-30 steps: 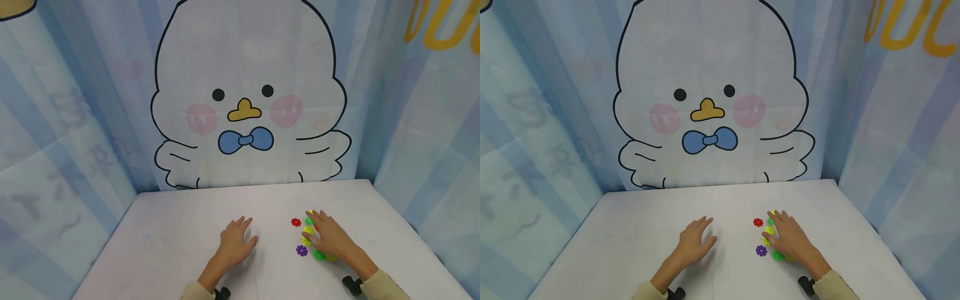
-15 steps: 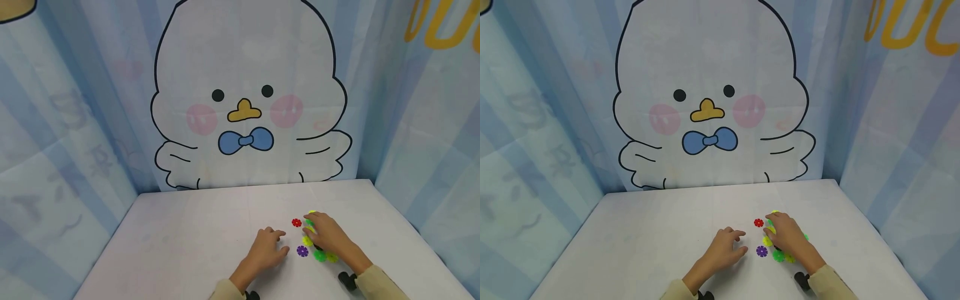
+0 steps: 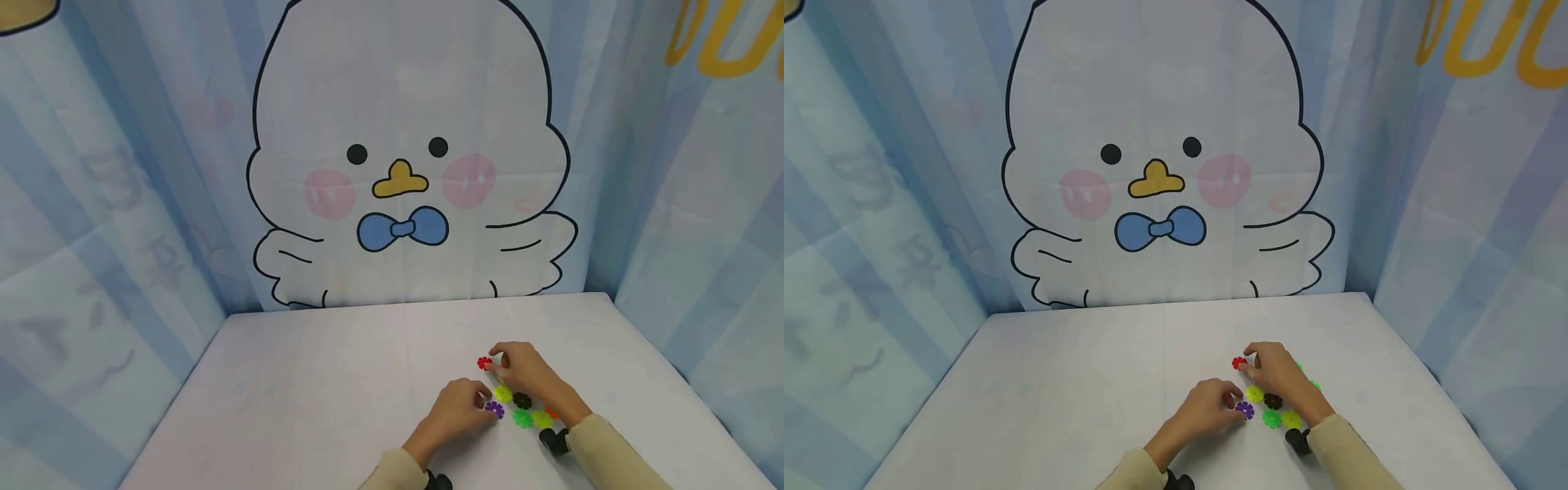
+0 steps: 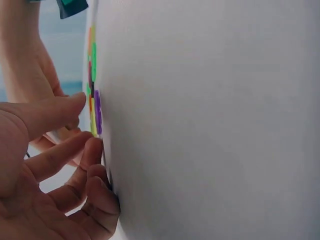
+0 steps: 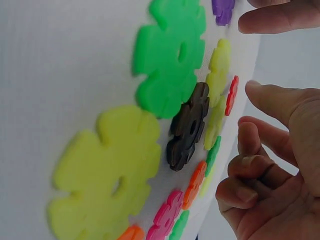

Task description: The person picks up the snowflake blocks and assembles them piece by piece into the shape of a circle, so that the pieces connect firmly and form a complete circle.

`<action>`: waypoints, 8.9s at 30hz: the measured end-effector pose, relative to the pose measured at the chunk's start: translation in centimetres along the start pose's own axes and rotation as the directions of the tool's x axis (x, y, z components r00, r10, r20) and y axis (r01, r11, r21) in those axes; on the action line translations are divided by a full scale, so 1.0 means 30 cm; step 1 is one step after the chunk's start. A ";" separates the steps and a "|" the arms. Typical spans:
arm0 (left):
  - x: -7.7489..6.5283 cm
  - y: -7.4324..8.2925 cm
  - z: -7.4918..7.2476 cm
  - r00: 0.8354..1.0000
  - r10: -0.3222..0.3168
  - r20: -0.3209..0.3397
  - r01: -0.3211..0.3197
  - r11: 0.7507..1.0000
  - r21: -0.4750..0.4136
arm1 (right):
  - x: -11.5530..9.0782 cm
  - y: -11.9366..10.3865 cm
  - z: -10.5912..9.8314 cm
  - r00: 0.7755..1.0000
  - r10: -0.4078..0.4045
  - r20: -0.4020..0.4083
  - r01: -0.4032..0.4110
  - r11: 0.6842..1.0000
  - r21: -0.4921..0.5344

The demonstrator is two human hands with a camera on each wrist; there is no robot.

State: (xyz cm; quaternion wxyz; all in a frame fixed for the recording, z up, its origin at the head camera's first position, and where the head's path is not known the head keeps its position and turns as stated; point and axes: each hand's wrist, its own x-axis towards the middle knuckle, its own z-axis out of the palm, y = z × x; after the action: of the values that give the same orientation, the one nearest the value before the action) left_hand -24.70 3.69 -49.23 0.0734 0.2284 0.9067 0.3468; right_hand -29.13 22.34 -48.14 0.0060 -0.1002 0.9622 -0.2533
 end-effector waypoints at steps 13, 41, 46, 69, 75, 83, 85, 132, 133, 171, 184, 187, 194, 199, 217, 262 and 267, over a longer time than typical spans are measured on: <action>0.007 0.024 0.016 0.999 -0.041 -0.031 0.042 0.998 0.041 | 0.019 0.012 0.015 1.000 -0.021 0.019 0.021 1.000 0.023; -0.005 0.000 -0.018 0.995 -0.102 0.018 0.103 0.985 -0.136 | 0.035 0.010 0.015 1.000 -0.013 -0.016 0.015 0.998 0.067; -0.008 -0.013 -0.021 0.996 -0.087 0.004 0.086 0.975 -0.205 | 0.027 0.013 0.020 0.999 -0.014 -0.049 0.018 0.998 0.062; -0.121 -0.186 -0.215 0.992 -0.127 -0.004 0.117 0.922 -0.369 | -0.032 -0.039 0.029 0.999 0.051 -0.001 -0.047 0.921 0.386; -0.154 -0.236 -0.251 0.997 -0.063 -0.033 0.052 0.963 -0.263 | -0.036 -0.092 0.044 0.997 -0.045 0.062 0.008 0.872 0.489; -0.178 -0.272 -0.290 0.998 -0.047 -0.042 0.036 0.973 -0.228 | -0.047 -0.167 0.069 0.988 -0.094 0.125 0.009 0.832 0.554; -0.179 -0.278 -0.294 0.998 -0.051 -0.043 0.040 0.973 -0.227 | -0.052 -0.186 0.077 0.985 -0.091 0.146 -0.007 0.827 0.562; -0.174 -0.291 -0.297 0.990 0.037 -0.136 -0.048 0.996 -0.074 | -0.039 -0.230 0.167 0.964 -0.196 0.181 0.024 0.740 0.672; -0.175 -0.291 -0.298 0.990 0.039 -0.136 -0.049 0.996 -0.072 | -0.039 -0.230 0.168 0.964 -0.196 0.182 0.025 0.742 0.670; -0.145 -0.320 -0.304 0.984 0.068 -0.166 -0.075 0.996 -0.038 | 0.002 -0.242 0.181 0.970 -0.189 0.153 0.038 0.742 0.670; -0.154 -0.313 -0.293 0.973 0.116 -0.199 -0.105 0.992 0.067 | -0.010 -0.255 0.184 0.974 -0.177 0.144 0.036 0.742 0.669; -0.156 -0.310 -0.290 0.973 0.111 -0.202 -0.099 0.993 0.071 | -0.011 -0.254 0.184 0.973 -0.177 0.147 0.031 0.735 0.678; -0.165 -0.308 -0.284 0.971 0.112 -0.210 -0.097 0.992 0.080 | -0.015 -0.256 0.183 0.969 -0.183 0.165 0.026 0.742 0.670; -0.167 -0.307 -0.280 0.969 0.132 -0.210 -0.117 0.990 0.083 | -0.015 -0.259 0.184 0.967 -0.180 0.179 0.014 0.740 0.672; -0.159 -0.309 -0.271 0.977 0.027 -0.213 -0.039 0.998 -0.050 | -0.018 -0.262 0.189 0.982 -0.115 0.152 -0.011 0.760 0.650; -0.165 -0.338 -0.236 0.975 -0.165 0.147 0.221 0.732 -0.645 | 0.003 -0.107 0.058 0.998 -0.006 0.062 -0.023 0.889 0.456; -0.165 -0.339 -0.236 0.974 -0.166 0.152 0.225 0.726 -0.650 | -0.004 -0.025 -0.004 0.997 0.076 0.002 -0.072 0.927 0.368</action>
State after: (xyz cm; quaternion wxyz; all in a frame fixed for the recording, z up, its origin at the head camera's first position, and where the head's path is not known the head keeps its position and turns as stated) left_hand -26.08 -9.48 -50.79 0.2236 0.1048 0.7394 0.6263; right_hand -28.87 21.79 -47.67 0.0284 -0.0594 0.9008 -0.4291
